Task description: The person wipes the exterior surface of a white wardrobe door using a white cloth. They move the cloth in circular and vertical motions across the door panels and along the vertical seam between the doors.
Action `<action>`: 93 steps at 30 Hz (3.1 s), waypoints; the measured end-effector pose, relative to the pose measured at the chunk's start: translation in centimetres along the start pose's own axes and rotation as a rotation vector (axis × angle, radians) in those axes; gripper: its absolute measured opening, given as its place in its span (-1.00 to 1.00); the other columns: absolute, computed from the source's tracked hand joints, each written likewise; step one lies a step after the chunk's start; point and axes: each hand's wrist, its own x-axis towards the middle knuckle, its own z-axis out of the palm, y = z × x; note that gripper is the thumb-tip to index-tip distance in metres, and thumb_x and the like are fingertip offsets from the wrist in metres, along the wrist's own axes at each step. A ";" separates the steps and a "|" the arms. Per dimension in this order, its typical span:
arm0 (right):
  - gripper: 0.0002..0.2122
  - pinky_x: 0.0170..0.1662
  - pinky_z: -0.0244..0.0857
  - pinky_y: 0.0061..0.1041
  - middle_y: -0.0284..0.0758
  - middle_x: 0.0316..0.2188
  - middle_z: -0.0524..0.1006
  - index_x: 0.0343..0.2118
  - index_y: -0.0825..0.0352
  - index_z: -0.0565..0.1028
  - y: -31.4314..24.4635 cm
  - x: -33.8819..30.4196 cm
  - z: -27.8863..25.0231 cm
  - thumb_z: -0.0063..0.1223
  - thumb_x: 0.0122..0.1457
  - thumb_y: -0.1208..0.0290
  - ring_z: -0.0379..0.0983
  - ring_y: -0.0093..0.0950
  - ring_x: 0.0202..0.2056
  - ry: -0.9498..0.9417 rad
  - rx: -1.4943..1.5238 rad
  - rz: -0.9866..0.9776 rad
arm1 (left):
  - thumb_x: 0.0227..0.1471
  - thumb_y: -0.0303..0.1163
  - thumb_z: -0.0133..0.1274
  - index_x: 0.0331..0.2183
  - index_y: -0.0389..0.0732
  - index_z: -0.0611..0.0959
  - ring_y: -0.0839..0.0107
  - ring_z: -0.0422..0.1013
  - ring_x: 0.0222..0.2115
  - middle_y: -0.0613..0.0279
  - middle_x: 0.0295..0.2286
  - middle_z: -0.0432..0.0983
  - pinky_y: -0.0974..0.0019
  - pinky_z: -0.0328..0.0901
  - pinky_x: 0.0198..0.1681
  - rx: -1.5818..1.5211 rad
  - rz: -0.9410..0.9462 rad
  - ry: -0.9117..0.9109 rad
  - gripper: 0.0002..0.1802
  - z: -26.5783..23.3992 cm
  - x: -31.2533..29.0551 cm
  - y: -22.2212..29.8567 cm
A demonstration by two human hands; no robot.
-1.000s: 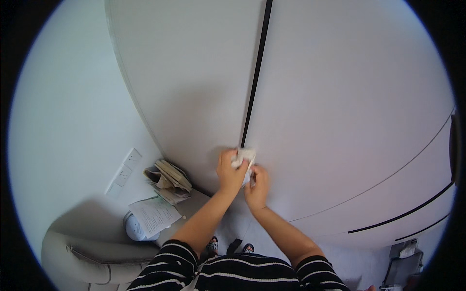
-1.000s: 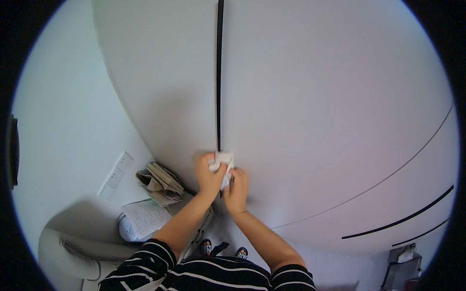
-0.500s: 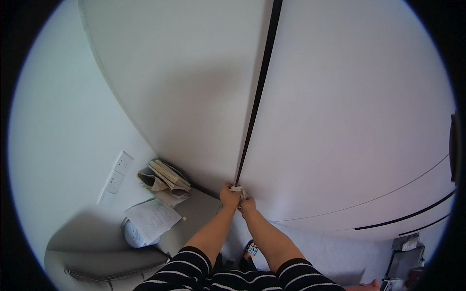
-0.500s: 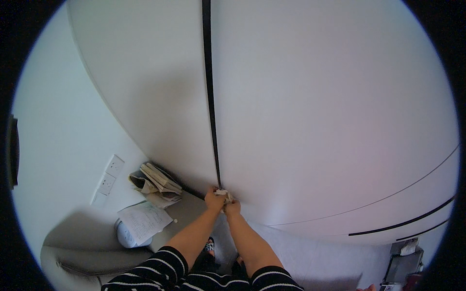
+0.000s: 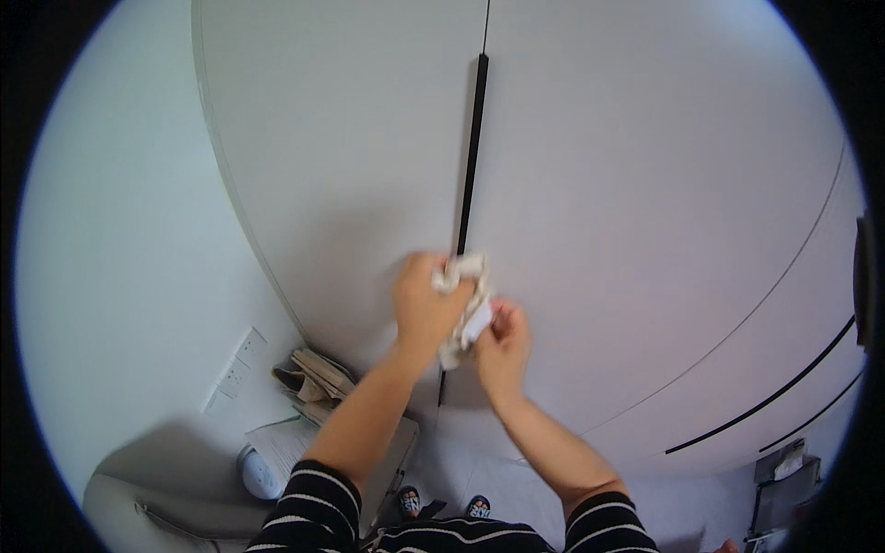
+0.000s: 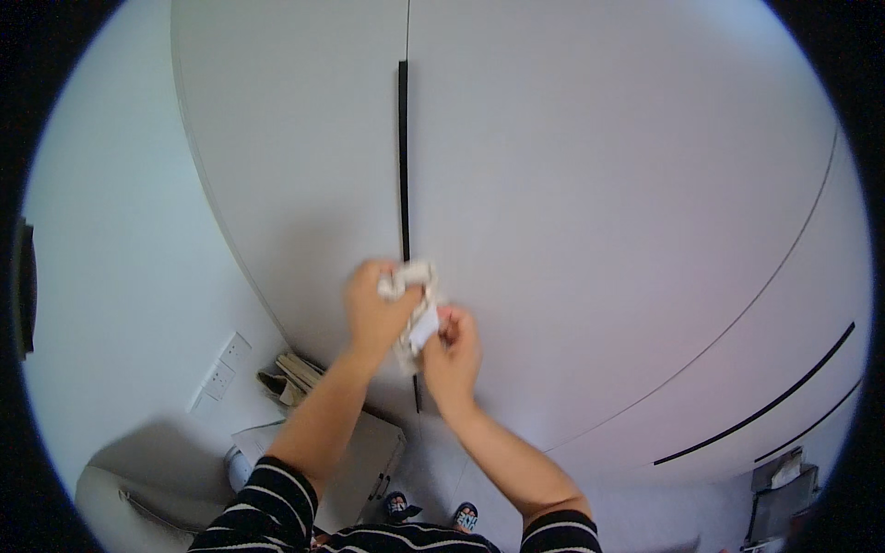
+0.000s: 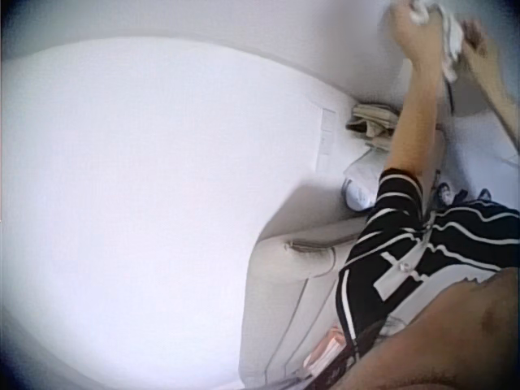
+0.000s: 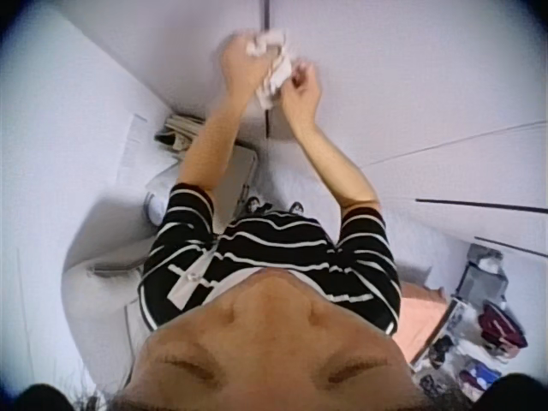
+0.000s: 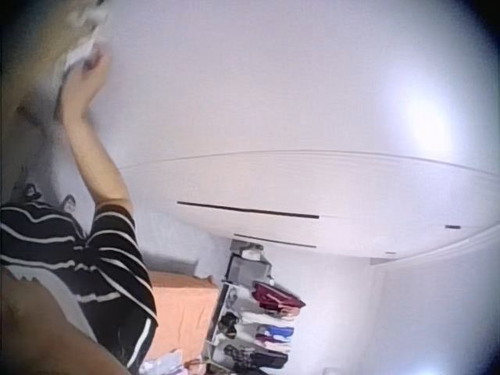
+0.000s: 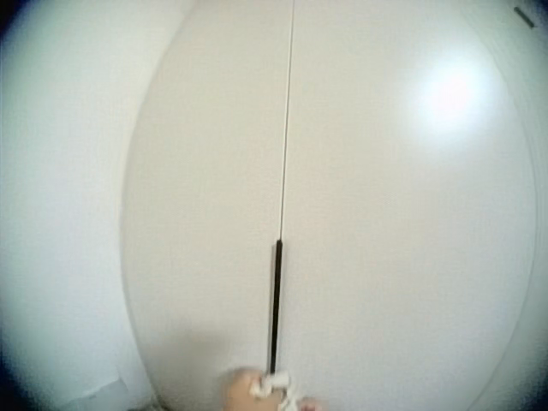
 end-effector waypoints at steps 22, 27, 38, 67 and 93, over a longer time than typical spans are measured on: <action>-0.73 -0.18 0.34 -0.32 -0.11 -0.27 0.45 -0.17 0.38 0.46 4.2 -7.7 -1.1 -0.10 0.04 0.69 0.42 -0.17 -0.26 -0.232 -0.481 -0.353 | 0.04 -0.35 0.13 -0.04 -0.27 0.49 0.15 0.38 -0.07 0.00 -0.13 0.44 0.17 0.27 0.00 -0.591 -0.503 -0.147 -0.57 -2.6 -11.8 -7.9; -0.61 0.11 0.19 -0.20 0.04 0.01 0.40 0.08 0.43 0.39 -10.2 5.3 9.0 -0.09 0.15 0.58 0.31 0.01 0.04 -0.330 -0.302 -0.872 | -0.15 -0.28 0.28 0.16 -0.36 0.32 -0.14 0.02 0.18 -0.12 0.13 0.23 -0.09 -0.04 0.23 -0.214 0.579 0.231 -0.13 -9.4 6.2 4.2; -0.57 0.23 -0.01 -0.07 0.04 0.12 0.35 0.08 0.39 0.36 -11.0 9.0 4.7 0.02 0.09 0.58 0.17 0.02 0.18 0.239 -0.783 -1.354 | -0.17 -0.18 0.29 0.00 -0.18 0.54 -0.15 0.18 0.06 -0.11 0.07 0.25 -0.14 0.14 0.08 0.271 0.700 0.404 -0.35 -6.7 12.8 -3.5; -0.66 0.34 -0.39 0.05 0.04 0.18 0.30 -0.01 0.17 0.44 4.7 4.9 5.2 0.05 0.18 0.18 0.09 -0.03 0.26 -0.050 -1.320 -1.309 | 0.00 -0.13 0.19 0.20 -0.29 0.22 -0.26 -0.06 0.22 -0.33 0.21 -0.04 -0.22 -0.07 0.22 0.262 0.086 0.335 -0.15 -8.6 0.9 -26.7; -0.72 0.35 -0.33 0.06 -0.08 0.13 0.37 -0.09 0.10 0.51 4.7 4.7 5.9 0.06 0.10 0.29 0.11 -0.10 0.26 0.040 -1.377 -1.319 | 0.10 -0.24 0.04 0.20 -0.35 0.23 -0.18 0.02 0.21 -0.23 0.19 0.09 -0.09 -0.09 0.26 0.215 0.128 0.482 -0.29 -14.9 9.5 -30.1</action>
